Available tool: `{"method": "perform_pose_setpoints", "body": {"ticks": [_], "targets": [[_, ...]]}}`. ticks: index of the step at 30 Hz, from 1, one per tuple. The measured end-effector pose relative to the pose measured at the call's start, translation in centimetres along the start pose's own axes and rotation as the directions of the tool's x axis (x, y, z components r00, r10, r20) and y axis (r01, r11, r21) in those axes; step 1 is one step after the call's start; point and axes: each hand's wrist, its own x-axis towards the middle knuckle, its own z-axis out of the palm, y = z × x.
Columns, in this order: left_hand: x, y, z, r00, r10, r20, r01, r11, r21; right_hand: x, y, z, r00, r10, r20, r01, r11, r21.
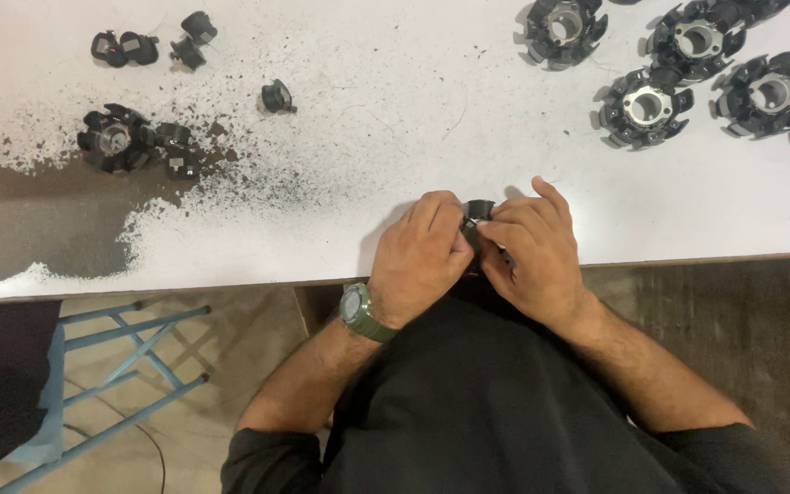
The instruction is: The person sits at a white table assembling omni wheels, fitting black roller components onto wheel hubs one at a time and using a small hand tool to secure them. Finished wheels are set aside in a growing group on the table as more hubs and rollers are picked up and assembled.
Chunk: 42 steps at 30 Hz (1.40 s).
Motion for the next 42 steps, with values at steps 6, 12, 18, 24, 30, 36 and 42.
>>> {"method": "perform_pose_setpoints", "body": {"ticks": [6, 12, 18, 24, 30, 36, 42], "targets": [[-0.8, -1.6, -0.9, 1.000, -0.022, -0.020, 0.023, 1.000, 0.020, -1.0, 1.8, -0.6, 0.998, 0.055, 0.034, -0.052, 0.995, -0.087], [-0.7, -14.7, -12.7, 0.922, -0.233, -0.308, 0.371, 0.760, 0.534, -2.8, 9.4, -4.8, 0.985, 0.175, -0.004, -0.165, 0.922, -0.351], [-1.1, -21.7, -20.6, 0.893, -0.279, -0.352, 0.432, 0.748, 0.504, -5.1, 12.2, -5.4, 0.985, 0.146, -0.087, -0.169, 0.887, -0.429], [-3.1, -16.4, -15.9, 0.693, -0.622, -0.364, 0.721, 0.607, 0.336, -5.1, 10.3, -5.4, 0.983, 0.169, -0.067, -0.181, 0.925, -0.335], [2.2, -17.8, -13.7, 0.780, -0.611, -0.136, 0.626, 0.760, 0.175, -2.1, 10.7, -5.1, 0.998, 0.056, 0.016, -0.049, 0.957, -0.284], [1.3, -23.1, -21.0, 0.838, -0.168, -0.518, 0.499, 0.617, 0.608, 0.0, 10.9, -6.9, 0.999, 0.032, 0.028, -0.018, 0.912, -0.409], [-3.3, -18.4, -19.3, 0.584, -0.782, -0.220, 0.806, 0.525, 0.273, -0.2, 7.0, -5.5, 0.996, 0.051, -0.073, -0.059, 0.991, -0.118]]}}
